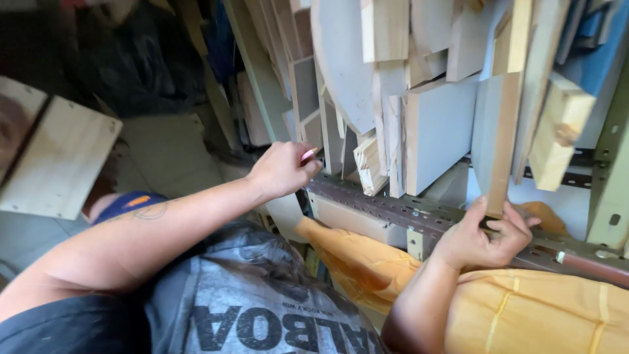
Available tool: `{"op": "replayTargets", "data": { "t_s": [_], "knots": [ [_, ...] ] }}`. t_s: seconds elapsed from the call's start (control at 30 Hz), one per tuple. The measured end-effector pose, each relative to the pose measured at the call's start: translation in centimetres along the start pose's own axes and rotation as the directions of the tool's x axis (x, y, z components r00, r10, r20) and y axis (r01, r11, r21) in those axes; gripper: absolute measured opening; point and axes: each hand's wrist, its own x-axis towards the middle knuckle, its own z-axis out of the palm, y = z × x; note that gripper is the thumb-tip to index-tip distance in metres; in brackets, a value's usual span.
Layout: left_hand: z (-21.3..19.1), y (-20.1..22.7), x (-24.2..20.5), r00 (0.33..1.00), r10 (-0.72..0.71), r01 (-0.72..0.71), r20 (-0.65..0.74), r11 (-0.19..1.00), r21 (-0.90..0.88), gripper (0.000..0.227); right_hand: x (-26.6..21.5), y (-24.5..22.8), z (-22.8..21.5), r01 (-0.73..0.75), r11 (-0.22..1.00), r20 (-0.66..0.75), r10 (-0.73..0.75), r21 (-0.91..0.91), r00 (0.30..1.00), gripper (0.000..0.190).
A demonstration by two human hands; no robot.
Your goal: Measuring and marking small wooden boards using a tape measure and pencil in a workshop.
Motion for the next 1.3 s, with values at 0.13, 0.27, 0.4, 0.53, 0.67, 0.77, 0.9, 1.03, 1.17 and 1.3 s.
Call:
{"op": "replayTargets", "data": {
  "t_s": [0.13,0.27,0.4,0.53,0.67,0.77,0.9,1.03,1.17,1.3],
  "knots": [
    [0.9,-3.8,-1.4,0.986,-0.119,0.121,0.121,0.993,-0.011,0.029,0.6,-0.2,0.1,-0.005,1.0,0.015,0.004,0.025,1.0,0.049],
    [1.1,-6.7,-2.5,0.968,-0.197,0.195,0.158,0.98,0.03,0.03,1.7,-2.0,0.5,0.042,0.999,0.024,-0.041,-0.034,0.999,0.046],
    [0.0,-8.1,-3.6,0.947,-0.257,0.256,0.191,0.966,0.03,0.029,2.0,-2.7,0.3,0.084,0.99,0.034,-0.08,-0.114,0.996,0.043],
    [-1.0,-9.9,-4.7,0.905,-0.354,0.36,0.236,0.933,0.017,0.03,2.4,-3.0,0.5,0.105,0.988,0.034,-0.101,-0.115,0.994,0.043],
    [-0.9,-11.5,-5.4,0.895,-0.396,0.392,0.207,0.918,0.061,0.03,2.8,-3.1,0.5,0.11,0.988,0.026,-0.107,-0.105,0.994,0.044],
    [-0.8,-11.7,-5.7,0.893,-0.4,0.392,0.205,0.916,0.083,0.029,2.9,-3.2,0.5,0.106,0.992,0.033,-0.105,-0.062,0.994,0.043],
    [-1.4,-10.6,-5.4,0.883,-0.406,0.395,0.237,0.914,0.093,0.035,3.1,-3.2,0.7,0.122,0.992,0.026,-0.122,-0.011,0.992,0.043],
    [-1.7,-10.4,-5.3,0.903,-0.371,0.357,0.217,0.928,0.104,0.031,3.1,-3.3,0.6,0.127,0.992,0.025,-0.126,-0.005,0.992,0.042],
    [-2.5,-9.3,-5.3,0.885,-0.409,0.391,0.221,0.912,0.121,0.029,2.7,-2.9,0.5,0.148,0.987,0.041,-0.146,-0.061,0.988,0.034],
    [-2.6,-8.9,-5.3,0.879,-0.423,0.396,0.22,0.905,0.155,0.028,1.5,-0.7,1.2,0.198,0.98,0.079,-0.2,0.038,0.977,0.036]
  ]
}}
